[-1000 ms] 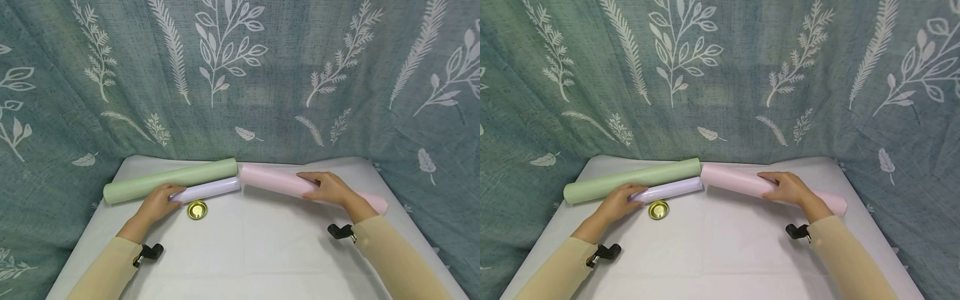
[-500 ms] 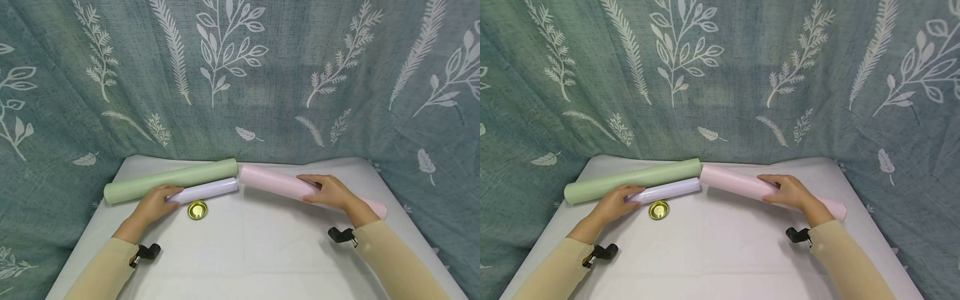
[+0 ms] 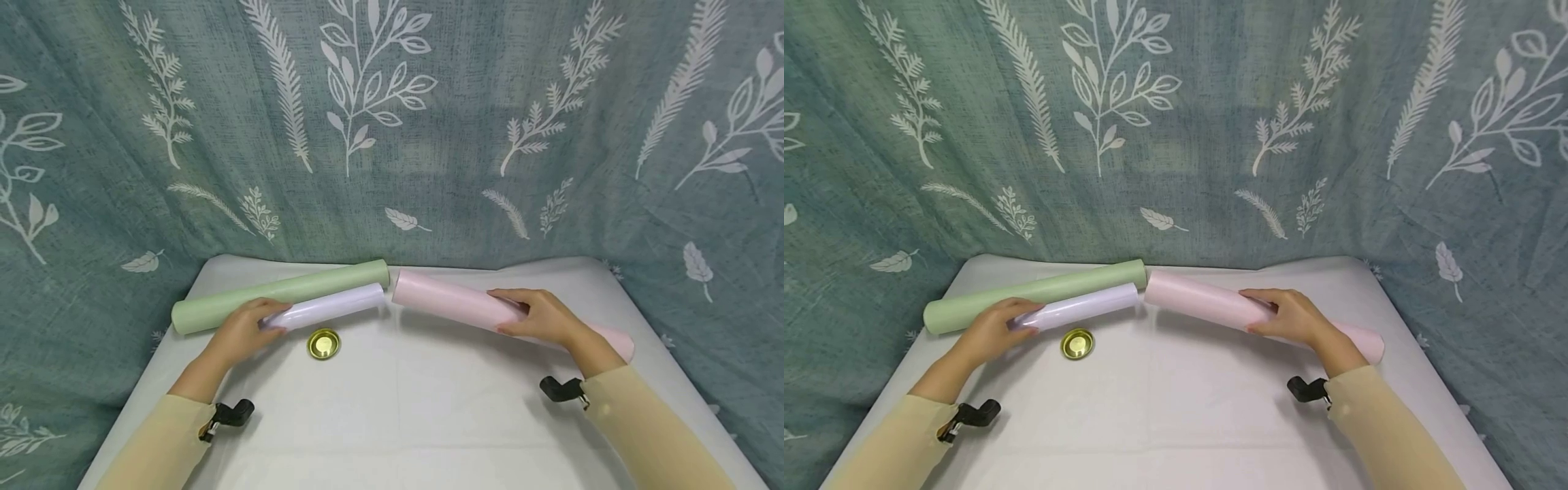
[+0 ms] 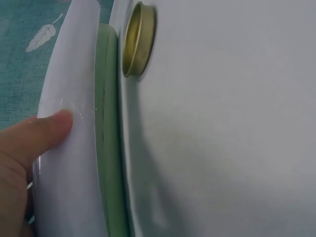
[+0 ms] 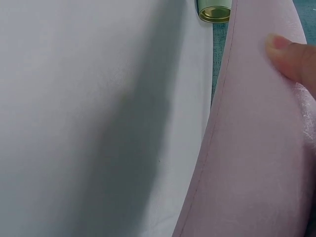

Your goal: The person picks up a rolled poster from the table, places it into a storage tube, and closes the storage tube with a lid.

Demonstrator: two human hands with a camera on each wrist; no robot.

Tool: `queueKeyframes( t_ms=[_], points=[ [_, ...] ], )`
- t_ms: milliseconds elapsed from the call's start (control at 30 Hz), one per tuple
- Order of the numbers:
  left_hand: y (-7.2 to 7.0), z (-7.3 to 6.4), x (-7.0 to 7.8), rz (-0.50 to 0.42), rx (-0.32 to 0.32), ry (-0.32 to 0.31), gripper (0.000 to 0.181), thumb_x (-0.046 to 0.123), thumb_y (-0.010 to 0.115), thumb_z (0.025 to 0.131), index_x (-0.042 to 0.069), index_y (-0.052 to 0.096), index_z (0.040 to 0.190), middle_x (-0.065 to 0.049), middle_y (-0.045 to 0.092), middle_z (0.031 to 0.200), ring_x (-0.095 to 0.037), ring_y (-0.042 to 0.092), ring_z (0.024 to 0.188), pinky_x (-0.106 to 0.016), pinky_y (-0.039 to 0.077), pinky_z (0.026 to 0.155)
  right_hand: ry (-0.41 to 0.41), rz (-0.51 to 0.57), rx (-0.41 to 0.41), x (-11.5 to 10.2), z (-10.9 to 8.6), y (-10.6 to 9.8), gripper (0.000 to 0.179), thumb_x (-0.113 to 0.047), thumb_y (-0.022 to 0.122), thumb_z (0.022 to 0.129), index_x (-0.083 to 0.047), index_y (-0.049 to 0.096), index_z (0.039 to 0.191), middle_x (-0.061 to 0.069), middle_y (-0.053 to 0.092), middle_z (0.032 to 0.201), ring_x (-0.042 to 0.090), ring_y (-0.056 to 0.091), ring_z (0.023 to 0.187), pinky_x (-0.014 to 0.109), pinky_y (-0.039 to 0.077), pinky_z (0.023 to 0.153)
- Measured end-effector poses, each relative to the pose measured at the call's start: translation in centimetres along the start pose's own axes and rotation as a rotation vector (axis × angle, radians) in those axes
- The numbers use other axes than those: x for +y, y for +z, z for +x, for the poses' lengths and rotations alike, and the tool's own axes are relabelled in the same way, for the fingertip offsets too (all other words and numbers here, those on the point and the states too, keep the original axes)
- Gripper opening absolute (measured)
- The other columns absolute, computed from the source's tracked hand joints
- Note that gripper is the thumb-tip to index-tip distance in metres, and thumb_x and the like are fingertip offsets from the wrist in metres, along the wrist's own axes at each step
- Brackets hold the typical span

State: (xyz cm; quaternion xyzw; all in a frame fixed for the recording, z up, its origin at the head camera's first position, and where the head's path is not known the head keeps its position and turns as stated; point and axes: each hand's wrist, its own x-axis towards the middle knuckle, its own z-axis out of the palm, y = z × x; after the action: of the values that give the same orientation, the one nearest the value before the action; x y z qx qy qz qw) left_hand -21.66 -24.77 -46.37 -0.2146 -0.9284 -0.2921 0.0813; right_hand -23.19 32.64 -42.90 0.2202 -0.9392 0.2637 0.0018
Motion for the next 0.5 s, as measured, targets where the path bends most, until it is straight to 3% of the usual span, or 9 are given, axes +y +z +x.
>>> queueKeyframes(
  t_ms=[500],
  points=[
    [-1.4,-0.2,1.4,0.003,0.056,0.073,0.048,0.015,0.082,0.085,0.014,0.069,0.131,-0.010,0.064,0.125,-0.035,0.061,0.116,-0.052,0.052,0.092,-0.047,0.002,0.010,-0.2,-0.2,0.3,0.069,-0.046,0.086,0.077,-0.026,0.063,0.139,0.006,0.063,0.135,0.026,0.061,0.117,0.045,0.054,0.087]
  ],
)
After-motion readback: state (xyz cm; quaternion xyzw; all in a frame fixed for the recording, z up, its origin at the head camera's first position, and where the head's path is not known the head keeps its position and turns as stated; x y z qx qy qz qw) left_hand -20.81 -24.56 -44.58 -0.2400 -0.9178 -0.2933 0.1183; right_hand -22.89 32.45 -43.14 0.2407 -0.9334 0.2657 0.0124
